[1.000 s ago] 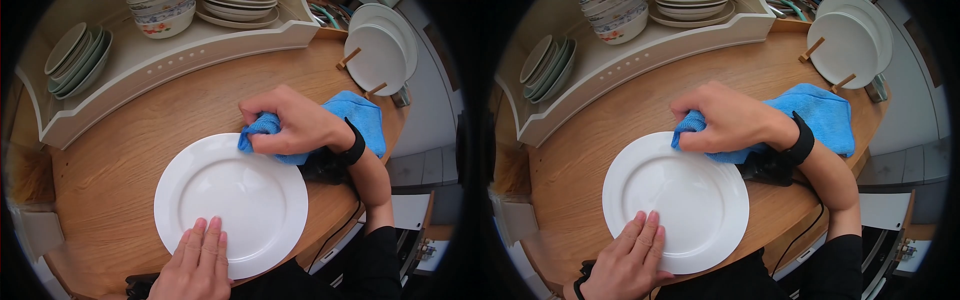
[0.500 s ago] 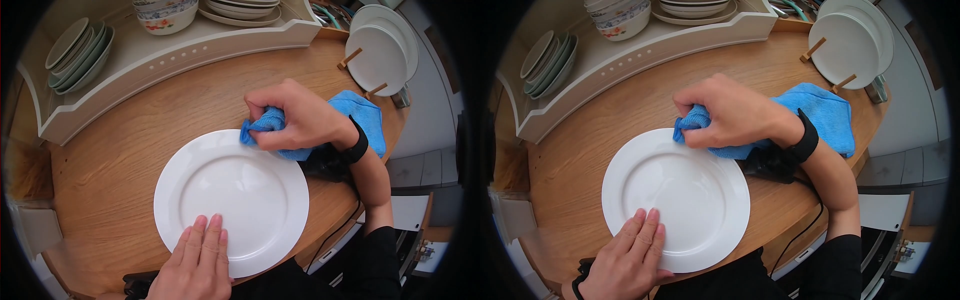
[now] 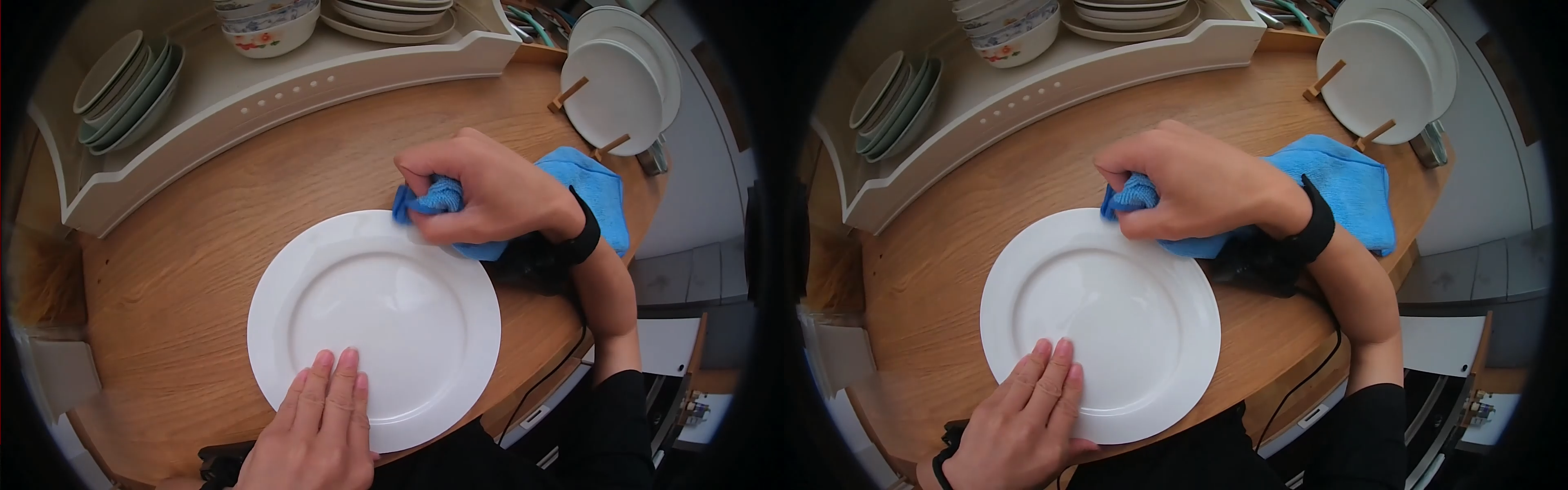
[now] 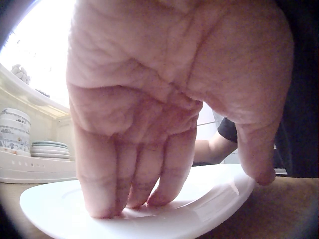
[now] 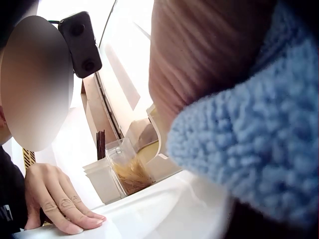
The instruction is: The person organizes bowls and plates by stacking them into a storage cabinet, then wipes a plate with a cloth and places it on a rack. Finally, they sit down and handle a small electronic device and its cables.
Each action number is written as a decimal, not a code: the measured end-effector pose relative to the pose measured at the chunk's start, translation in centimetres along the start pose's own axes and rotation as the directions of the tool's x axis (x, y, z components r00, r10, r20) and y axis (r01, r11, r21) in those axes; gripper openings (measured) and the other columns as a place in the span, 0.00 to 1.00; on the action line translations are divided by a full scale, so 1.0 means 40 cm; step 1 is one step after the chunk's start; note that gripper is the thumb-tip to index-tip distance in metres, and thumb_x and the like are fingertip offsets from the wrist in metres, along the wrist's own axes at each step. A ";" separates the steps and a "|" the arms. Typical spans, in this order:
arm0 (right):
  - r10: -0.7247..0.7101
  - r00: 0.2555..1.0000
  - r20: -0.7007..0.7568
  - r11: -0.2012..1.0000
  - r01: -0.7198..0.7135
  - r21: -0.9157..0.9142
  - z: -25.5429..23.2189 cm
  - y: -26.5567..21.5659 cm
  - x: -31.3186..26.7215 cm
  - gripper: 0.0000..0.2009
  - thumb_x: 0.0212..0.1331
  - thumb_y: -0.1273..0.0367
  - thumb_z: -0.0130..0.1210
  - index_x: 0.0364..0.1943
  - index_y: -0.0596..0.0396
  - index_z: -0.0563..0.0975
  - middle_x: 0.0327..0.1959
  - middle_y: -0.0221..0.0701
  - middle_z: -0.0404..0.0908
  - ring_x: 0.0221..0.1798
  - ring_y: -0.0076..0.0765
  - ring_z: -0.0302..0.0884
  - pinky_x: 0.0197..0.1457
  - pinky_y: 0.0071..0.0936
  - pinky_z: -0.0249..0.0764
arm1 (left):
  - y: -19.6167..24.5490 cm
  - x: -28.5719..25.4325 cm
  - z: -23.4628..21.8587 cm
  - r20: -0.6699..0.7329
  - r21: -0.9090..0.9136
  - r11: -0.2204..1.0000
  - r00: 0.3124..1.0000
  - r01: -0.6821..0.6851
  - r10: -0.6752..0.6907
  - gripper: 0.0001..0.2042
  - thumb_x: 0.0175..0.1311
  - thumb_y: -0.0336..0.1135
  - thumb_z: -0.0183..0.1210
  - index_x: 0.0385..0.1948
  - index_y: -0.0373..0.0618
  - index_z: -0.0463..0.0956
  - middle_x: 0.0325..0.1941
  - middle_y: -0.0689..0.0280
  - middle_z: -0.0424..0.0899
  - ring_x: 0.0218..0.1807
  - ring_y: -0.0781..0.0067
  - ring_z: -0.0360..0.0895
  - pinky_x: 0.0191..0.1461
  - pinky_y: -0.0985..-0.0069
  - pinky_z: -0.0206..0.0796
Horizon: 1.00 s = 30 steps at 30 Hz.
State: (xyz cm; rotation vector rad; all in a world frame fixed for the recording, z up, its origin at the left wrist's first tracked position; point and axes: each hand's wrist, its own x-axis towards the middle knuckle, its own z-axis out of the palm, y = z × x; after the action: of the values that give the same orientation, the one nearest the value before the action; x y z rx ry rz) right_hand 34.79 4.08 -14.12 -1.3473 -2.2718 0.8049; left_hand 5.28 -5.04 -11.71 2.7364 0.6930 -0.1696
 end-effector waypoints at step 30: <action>0.262 0.956 0.130 0.847 -0.292 0.443 0.031 0.008 0.017 0.15 0.52 0.71 0.57 0.18 0.52 0.61 0.17 0.19 0.57 0.24 0.17 0.54 0.26 0.25 0.55 | 0.003 -0.001 -0.002 0.018 0.080 0.997 1.000 -0.016 0.015 0.38 0.47 0.42 0.69 0.60 0.23 0.69 0.70 0.41 0.69 0.71 0.44 0.68 0.72 0.62 0.66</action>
State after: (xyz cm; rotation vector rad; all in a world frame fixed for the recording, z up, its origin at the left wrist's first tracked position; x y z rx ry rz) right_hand 33.95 4.45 -15.24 -1.4410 -1.7787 1.3998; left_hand 5.30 -5.14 -11.58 2.8127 0.6742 -0.2219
